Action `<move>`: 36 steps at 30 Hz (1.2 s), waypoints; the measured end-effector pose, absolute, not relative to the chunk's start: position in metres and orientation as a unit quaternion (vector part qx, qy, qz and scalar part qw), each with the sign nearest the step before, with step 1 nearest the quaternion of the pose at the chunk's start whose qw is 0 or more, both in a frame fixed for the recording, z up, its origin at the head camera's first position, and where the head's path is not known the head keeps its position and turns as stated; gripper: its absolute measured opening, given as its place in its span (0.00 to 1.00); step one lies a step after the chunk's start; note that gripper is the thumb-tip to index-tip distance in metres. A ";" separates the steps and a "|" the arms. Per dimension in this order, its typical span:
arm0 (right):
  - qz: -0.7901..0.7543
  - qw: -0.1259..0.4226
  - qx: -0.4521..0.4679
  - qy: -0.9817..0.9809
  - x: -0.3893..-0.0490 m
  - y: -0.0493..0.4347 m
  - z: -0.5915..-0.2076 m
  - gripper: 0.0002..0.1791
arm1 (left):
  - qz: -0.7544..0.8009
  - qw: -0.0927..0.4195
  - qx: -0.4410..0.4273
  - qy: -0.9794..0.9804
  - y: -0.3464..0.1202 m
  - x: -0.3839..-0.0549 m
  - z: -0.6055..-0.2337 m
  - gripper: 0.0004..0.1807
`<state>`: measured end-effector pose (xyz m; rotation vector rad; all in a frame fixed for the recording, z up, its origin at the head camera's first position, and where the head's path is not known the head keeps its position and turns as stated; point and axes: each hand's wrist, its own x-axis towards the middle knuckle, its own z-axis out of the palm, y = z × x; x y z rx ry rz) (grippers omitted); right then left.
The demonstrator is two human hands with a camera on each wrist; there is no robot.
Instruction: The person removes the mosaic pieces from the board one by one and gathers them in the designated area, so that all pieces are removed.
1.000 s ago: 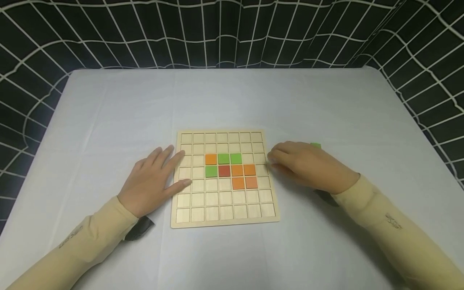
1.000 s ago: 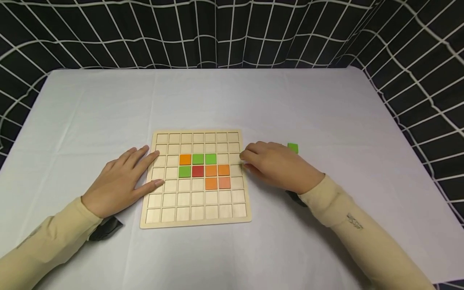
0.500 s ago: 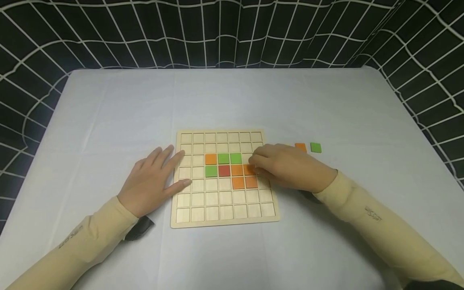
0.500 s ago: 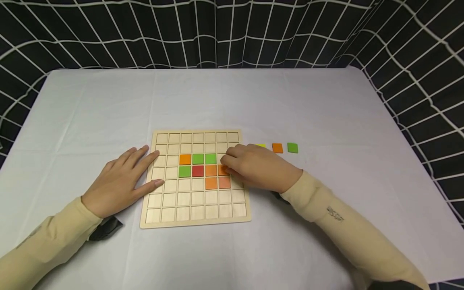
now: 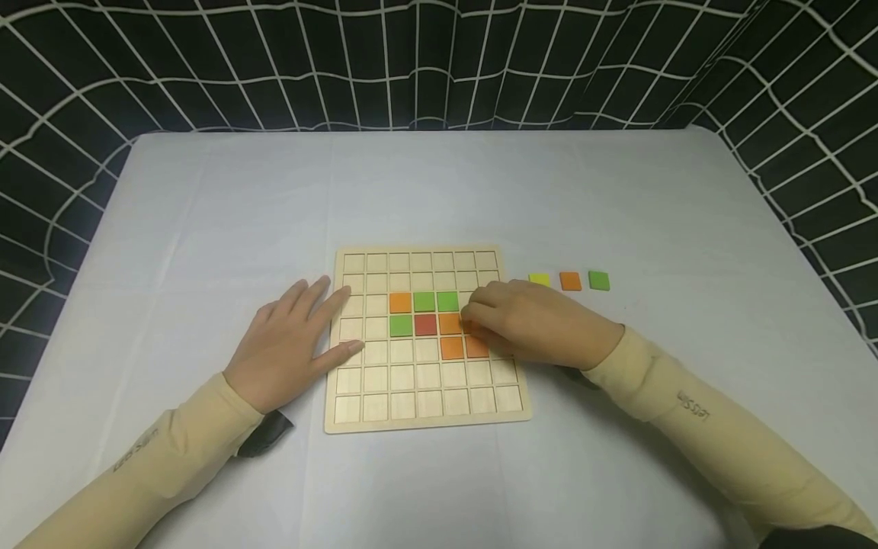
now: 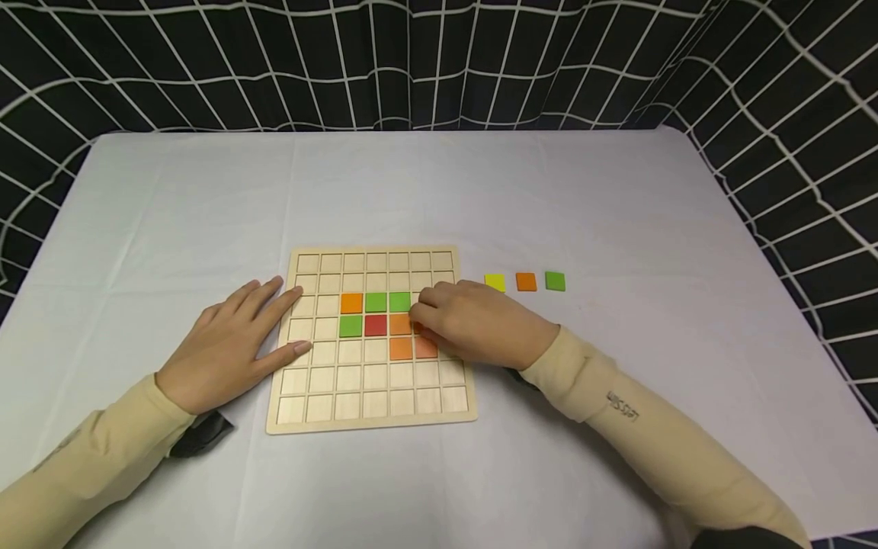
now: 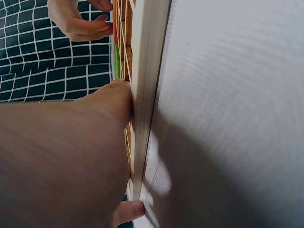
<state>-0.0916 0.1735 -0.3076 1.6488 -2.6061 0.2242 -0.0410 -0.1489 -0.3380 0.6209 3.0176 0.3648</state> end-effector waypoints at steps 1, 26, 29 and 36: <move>0.071 0.025 0.534 -0.842 -0.092 0.173 -0.308 0.05 | 0.117 0.019 0.200 0.973 -0.149 -0.041 -0.338 0.39; 0.030 -0.009 0.530 -0.848 -0.089 0.179 -0.307 0.23 | 0.125 0.023 0.198 0.972 -0.149 -0.041 -0.339 0.39; 0.032 -0.012 0.529 -0.848 -0.089 0.180 -0.306 0.24 | 0.124 0.022 0.198 0.972 -0.149 -0.042 -0.339 0.39; 0.045 -0.009 0.533 -0.845 -0.088 0.180 -0.307 0.21 | 0.126 0.018 0.199 0.972 -0.150 -0.042 -0.339 0.39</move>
